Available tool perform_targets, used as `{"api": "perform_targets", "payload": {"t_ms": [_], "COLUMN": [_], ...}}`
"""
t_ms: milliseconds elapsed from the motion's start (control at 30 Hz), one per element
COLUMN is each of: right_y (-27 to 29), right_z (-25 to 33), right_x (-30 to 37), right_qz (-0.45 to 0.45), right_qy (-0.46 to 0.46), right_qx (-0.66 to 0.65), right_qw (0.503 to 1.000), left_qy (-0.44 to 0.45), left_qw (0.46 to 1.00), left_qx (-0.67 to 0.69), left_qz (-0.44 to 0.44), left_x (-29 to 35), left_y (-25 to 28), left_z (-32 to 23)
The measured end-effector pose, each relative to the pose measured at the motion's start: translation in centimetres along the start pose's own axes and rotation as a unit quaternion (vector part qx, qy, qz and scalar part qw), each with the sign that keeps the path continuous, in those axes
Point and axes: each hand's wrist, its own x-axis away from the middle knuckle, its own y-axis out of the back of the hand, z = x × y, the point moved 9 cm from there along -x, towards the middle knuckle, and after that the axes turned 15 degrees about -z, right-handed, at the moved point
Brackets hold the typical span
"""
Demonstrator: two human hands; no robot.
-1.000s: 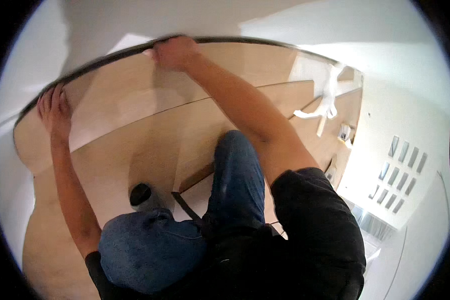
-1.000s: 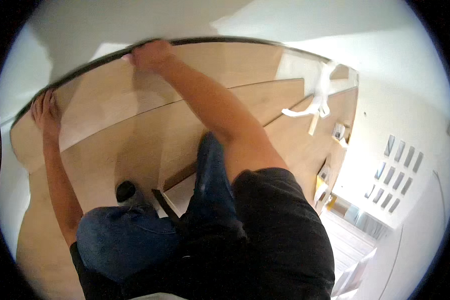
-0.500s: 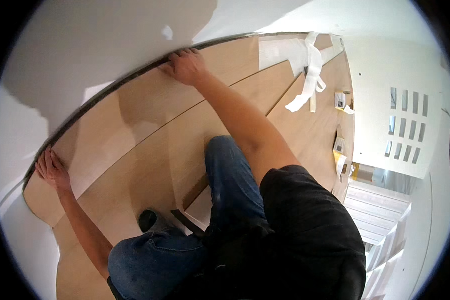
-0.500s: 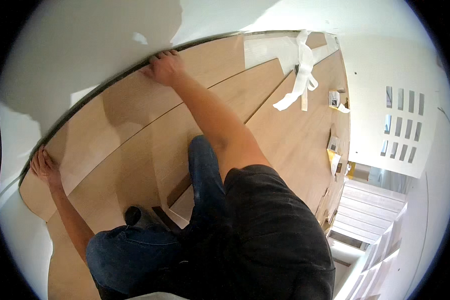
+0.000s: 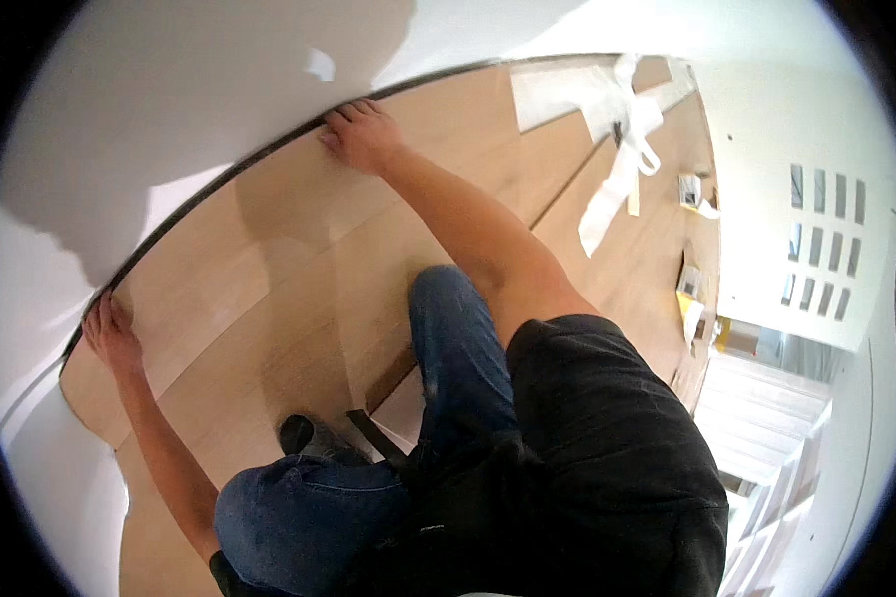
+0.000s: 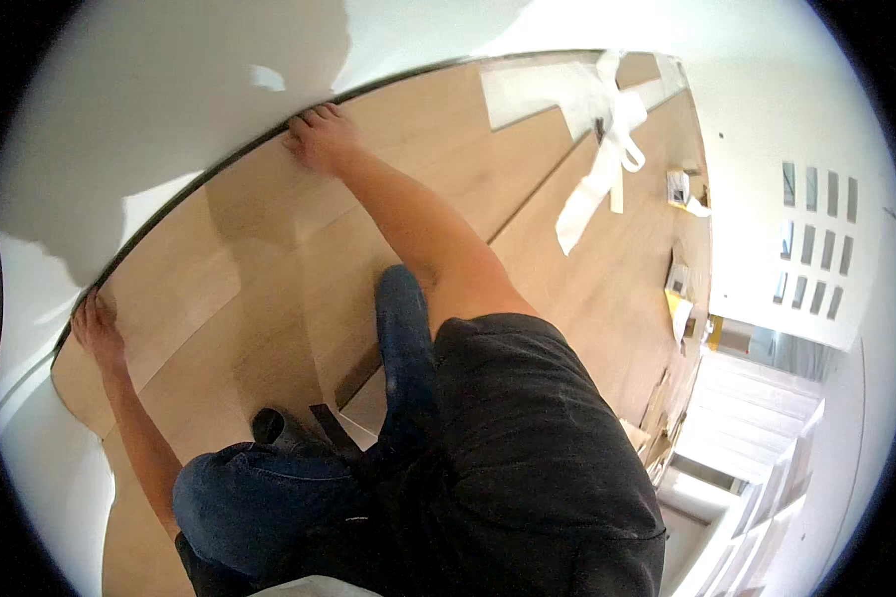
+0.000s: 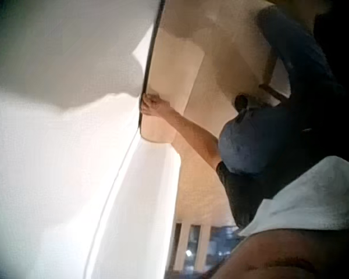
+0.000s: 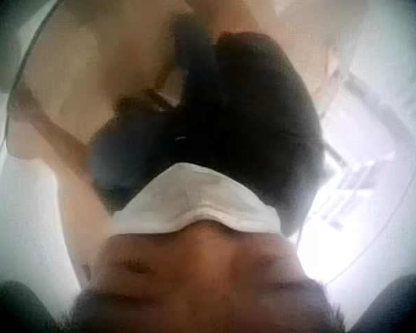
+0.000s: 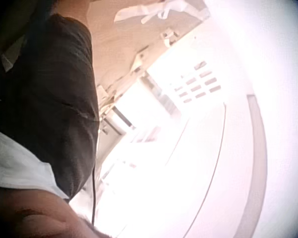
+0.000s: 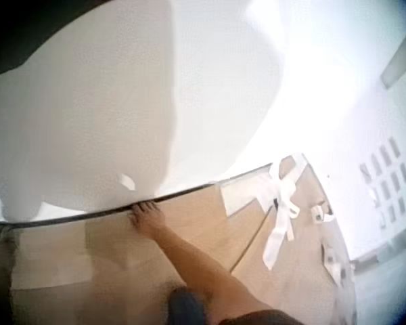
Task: The person fits a wood-look plank against a curved wall section by hand, marks the required curve on the plank with a pencil, and then uses a table saw to trim the plank following the marked line.
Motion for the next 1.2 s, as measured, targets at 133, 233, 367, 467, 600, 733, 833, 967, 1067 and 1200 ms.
{"api": "perform_targets", "payload": {"t_ms": [133,233,367,467,600,733,833,967,1067,1200], "right_y": [-3.4,-1.7,1.3,0.5,-0.1,1.0,1.0,1.4,1.8,2.4], "right_z": [0.8,-3.3,-0.9,1.0,-0.7,-0.8,0.0,-0.3,-0.4,-1.1], "right_x": [1.0,3.3,2.5,0.9,1.1,0.8,0.4,0.8,1.1,1.9], "right_qz": [0.103,0.067,0.090,0.114,0.125,0.081,0.099,0.075,0.074,0.077], "right_qy": [-0.027,-0.010,-0.018,0.027,0.009,0.021,-0.004,0.010,-0.004,-0.012], "right_qx": [-0.017,0.032,0.016,-0.023,-0.024,-0.062,-0.084,-0.074,-0.077,-0.068], "right_qw": [0.994,0.997,0.996,0.993,0.992,0.995,0.992,0.994,0.994,0.995], "left_qy": [0.048,0.090,0.149,0.170,0.179,0.178,0.180,0.188,0.196,0.194], "left_qw": [0.998,0.994,0.983,0.979,0.973,0.977,0.975,0.973,0.970,0.967], "left_qx": [0.003,0.035,0.067,0.054,0.078,0.092,0.101,0.117,0.146,0.153], "left_qz": [0.028,0.052,0.085,0.094,0.124,0.076,0.084,0.062,0.003,-0.055], "left_x": [-0.6,-2.8,-3.2,-1.4,-2.2,-2.7,-2.5,-2.6,-2.2,-1.8], "left_y": [2.6,2.8,4.9,4.3,3.4,4.2,3.6,4.1,5.2,6.6], "left_z": [-0.5,-3.9,-4.5,-3.8,-4.7,-5.0,-4.7,-4.7,-4.5,-4.7]}}
